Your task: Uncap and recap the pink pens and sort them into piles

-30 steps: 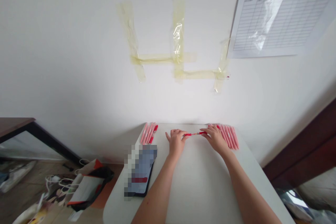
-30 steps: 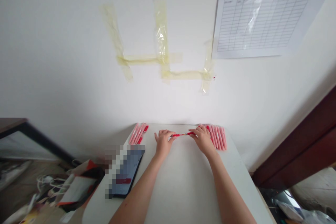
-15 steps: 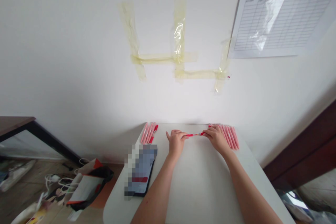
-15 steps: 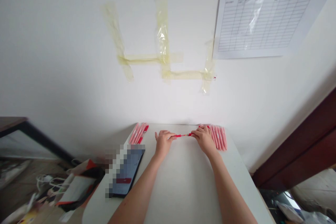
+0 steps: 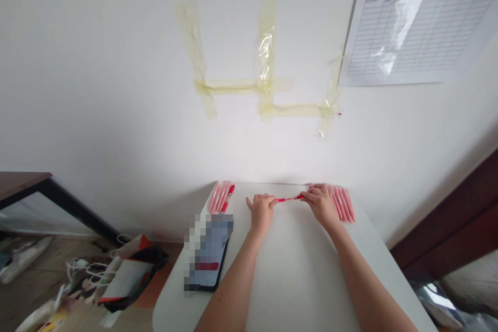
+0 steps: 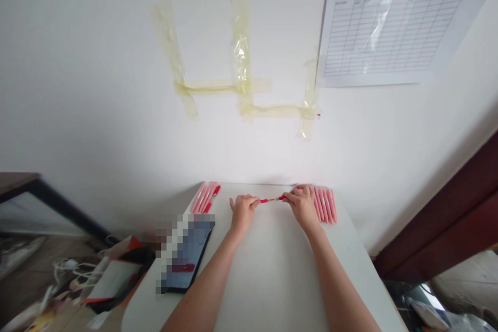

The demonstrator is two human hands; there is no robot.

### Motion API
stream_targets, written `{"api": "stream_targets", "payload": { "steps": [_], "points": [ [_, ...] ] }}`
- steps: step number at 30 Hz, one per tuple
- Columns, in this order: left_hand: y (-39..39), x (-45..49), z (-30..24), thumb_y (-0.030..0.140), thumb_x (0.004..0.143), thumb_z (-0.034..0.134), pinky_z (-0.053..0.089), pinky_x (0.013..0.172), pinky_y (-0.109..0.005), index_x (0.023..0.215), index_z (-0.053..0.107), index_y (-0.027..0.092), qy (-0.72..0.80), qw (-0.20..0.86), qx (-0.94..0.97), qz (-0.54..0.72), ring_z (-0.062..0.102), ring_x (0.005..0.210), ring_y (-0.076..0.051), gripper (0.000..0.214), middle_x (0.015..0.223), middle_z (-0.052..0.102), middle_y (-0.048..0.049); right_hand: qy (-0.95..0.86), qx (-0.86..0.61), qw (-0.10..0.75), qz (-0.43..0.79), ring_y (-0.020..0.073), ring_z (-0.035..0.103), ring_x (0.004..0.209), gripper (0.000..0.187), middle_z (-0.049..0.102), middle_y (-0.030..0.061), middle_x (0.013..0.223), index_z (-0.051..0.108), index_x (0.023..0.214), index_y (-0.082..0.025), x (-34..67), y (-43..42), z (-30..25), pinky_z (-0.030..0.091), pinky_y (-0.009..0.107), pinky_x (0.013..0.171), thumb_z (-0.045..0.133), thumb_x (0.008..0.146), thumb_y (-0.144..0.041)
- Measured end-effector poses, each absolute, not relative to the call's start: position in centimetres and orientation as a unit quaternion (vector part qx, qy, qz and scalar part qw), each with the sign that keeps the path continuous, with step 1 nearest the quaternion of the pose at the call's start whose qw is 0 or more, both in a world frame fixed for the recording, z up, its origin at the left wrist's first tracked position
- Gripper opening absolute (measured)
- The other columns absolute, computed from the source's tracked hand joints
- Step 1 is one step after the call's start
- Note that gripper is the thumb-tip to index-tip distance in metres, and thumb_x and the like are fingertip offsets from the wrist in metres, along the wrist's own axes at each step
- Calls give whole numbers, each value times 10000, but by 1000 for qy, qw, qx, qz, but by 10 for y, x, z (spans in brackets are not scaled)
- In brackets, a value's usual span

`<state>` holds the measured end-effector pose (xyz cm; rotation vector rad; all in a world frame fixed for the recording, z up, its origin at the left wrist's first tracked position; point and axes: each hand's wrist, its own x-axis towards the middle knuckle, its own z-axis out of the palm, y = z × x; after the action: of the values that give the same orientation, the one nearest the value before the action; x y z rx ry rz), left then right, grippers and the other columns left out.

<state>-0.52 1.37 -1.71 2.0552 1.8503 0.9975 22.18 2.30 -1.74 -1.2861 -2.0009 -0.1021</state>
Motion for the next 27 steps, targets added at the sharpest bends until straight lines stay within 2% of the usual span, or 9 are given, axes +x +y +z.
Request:
{"api": "stream_targets", "payload": {
  "steps": [7, 10, 14, 20, 27],
  "points": [
    [13, -2, -17, 294, 918, 549, 119, 1120, -701, 871, 726, 290, 631, 91, 697, 329, 555, 1038, -218, 183, 905, 717, 0, -769, -500, 395, -47, 281, 472, 1031, 242, 701, 53, 926, 752, 1028, -322, 221, 24, -17, 397, 440, 902, 532, 943, -379],
    [12, -2, -14, 335, 897, 594, 115, 1133, -685, 978, 708, 315, 623, 91, 695, 347, 554, 1083, -221, 140, 960, 722, -3, -767, -509, 387, -47, 286, 478, 1020, 236, 702, 51, 943, 750, 1026, -324, 224, 25, -18, 400, 444, 894, 542, 937, -392],
    [11, -2, -12, 319, 837, 683, 93, 1161, -650, 1090, 674, 342, 620, 92, 694, 354, 538, 1150, -221, 255, 1083, 713, -11, -764, -516, 385, -42, 289, 493, 1018, 256, 699, 60, 955, 741, 1049, -327, 228, 24, -17, 401, 463, 899, 527, 942, -418],
    [10, 0, -12, 289, 822, 698, 49, 1178, -626, 972, 708, 323, 612, 85, 702, 354, 553, 1117, -207, 154, 1029, 722, 2, -772, -507, 384, -19, 286, 494, 1026, 269, 702, 54, 937, 744, 1047, -312, 228, 23, -16, 411, 460, 915, 525, 941, -427],
    [11, -2, -15, 289, 827, 693, 115, 1170, -631, 851, 721, 290, 621, 61, 681, 384, 557, 1081, -203, 37, 984, 693, 3, -772, -508, 382, -17, 301, 505, 1034, 283, 706, 61, 961, 740, 1063, -327, 233, 26, -20, 413, 489, 909, 509, 944, -439]
  ]
}}
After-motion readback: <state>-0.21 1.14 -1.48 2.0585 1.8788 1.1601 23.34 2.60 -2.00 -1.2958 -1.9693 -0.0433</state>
